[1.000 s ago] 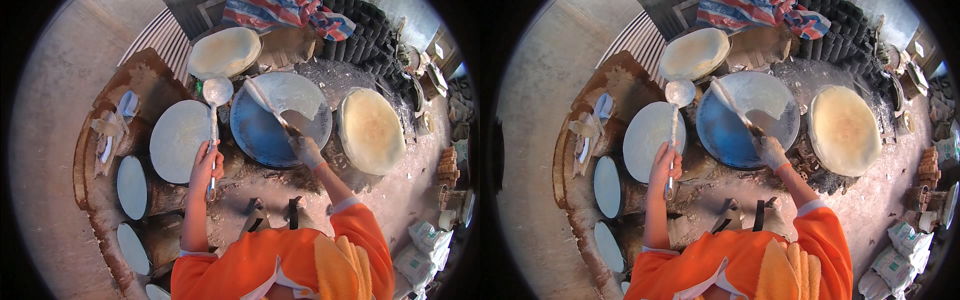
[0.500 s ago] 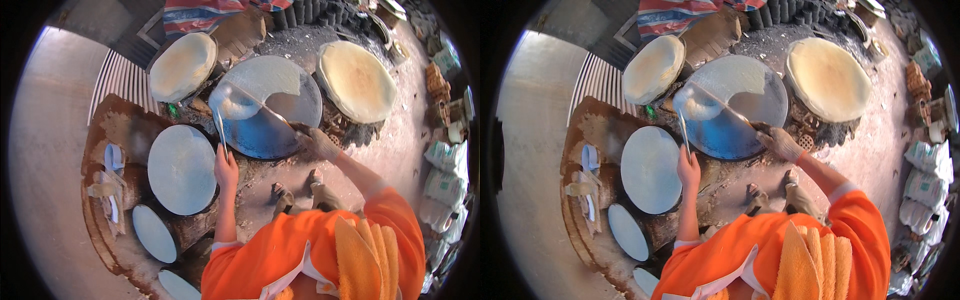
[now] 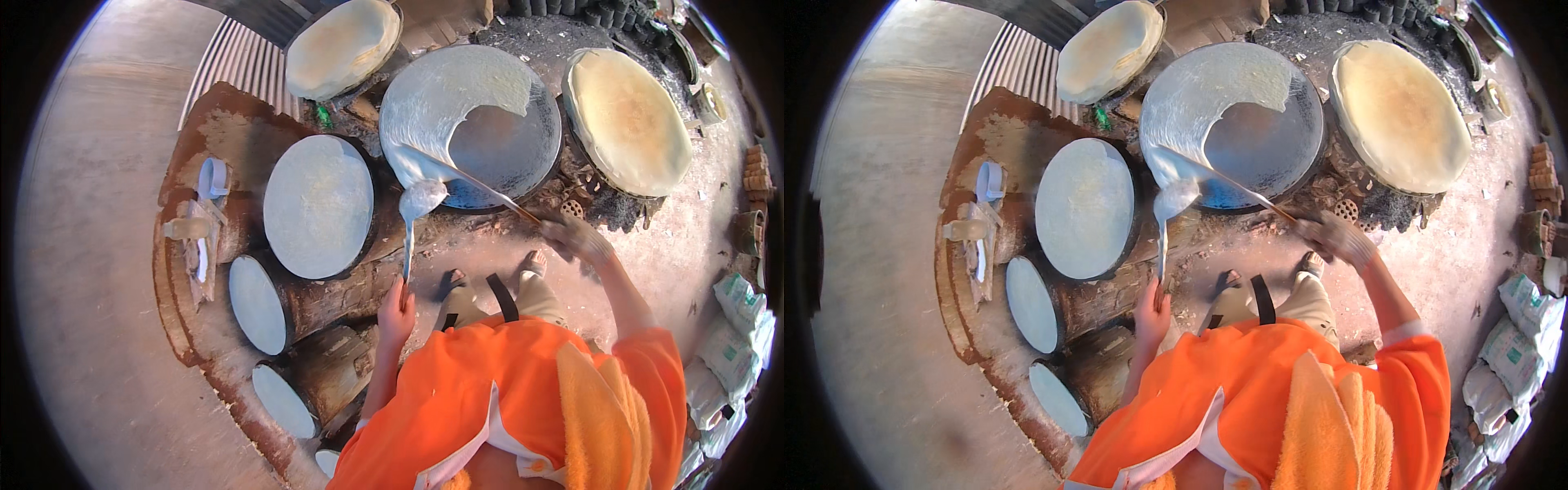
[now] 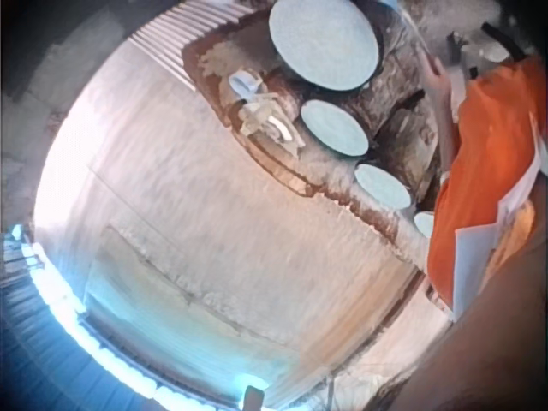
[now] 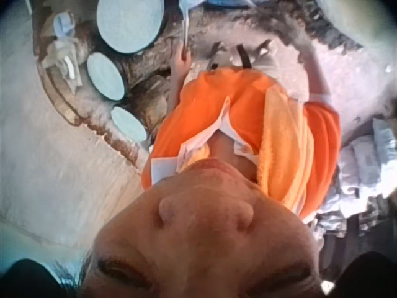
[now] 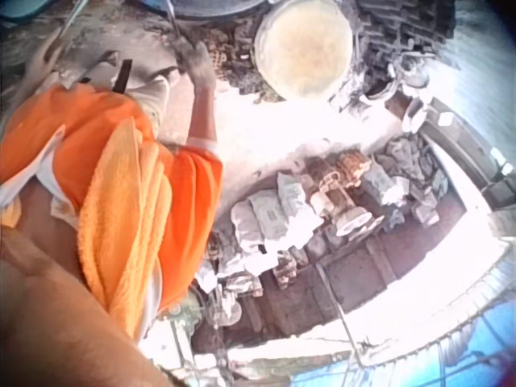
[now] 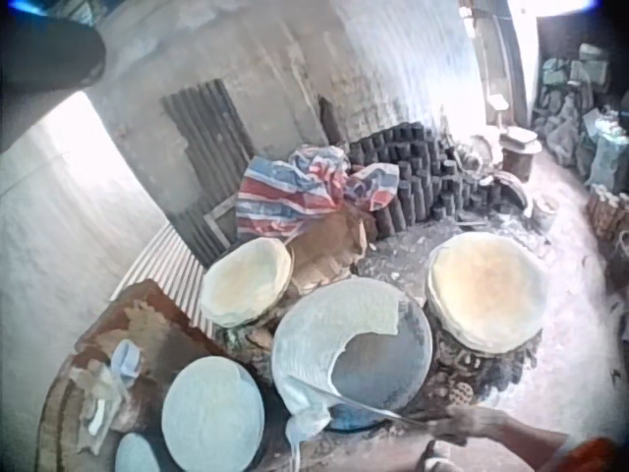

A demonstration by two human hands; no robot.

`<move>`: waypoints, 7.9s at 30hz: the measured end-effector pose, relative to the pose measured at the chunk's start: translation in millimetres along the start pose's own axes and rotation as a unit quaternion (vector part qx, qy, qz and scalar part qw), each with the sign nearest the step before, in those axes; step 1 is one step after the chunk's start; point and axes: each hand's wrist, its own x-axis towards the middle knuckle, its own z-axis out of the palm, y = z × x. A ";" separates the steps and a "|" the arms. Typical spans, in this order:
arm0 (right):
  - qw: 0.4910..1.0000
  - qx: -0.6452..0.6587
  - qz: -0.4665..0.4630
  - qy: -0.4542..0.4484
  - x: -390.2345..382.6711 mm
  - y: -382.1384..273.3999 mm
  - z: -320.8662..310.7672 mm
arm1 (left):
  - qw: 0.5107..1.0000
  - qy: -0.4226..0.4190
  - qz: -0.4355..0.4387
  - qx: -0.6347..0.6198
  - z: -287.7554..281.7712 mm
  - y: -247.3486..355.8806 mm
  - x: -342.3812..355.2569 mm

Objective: The person scoops batter from a large metal bowl and pours it onto multiple hot griddles, spreading it into thin circles. They flip the crepes as they cook and stack the finished ones on a nearby surface.

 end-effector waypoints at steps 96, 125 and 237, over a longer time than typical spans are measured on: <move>0.770 -0.360 -0.223 0.478 61.7 -2.5 -52.7 | 0.766 -0.191 -0.163 -0.592 8.6 163.2 106.2; 0.912 -0.134 -0.139 0.361 44.1 -15.4 -3.6 | 0.797 -0.236 -0.165 -0.530 -24.8 175.1 170.3; 0.175 -0.255 -0.796 -0.521 -374.1 100.8 977.4 | 0.007 0.967 0.163 -0.194 15.9 137.2 -640.5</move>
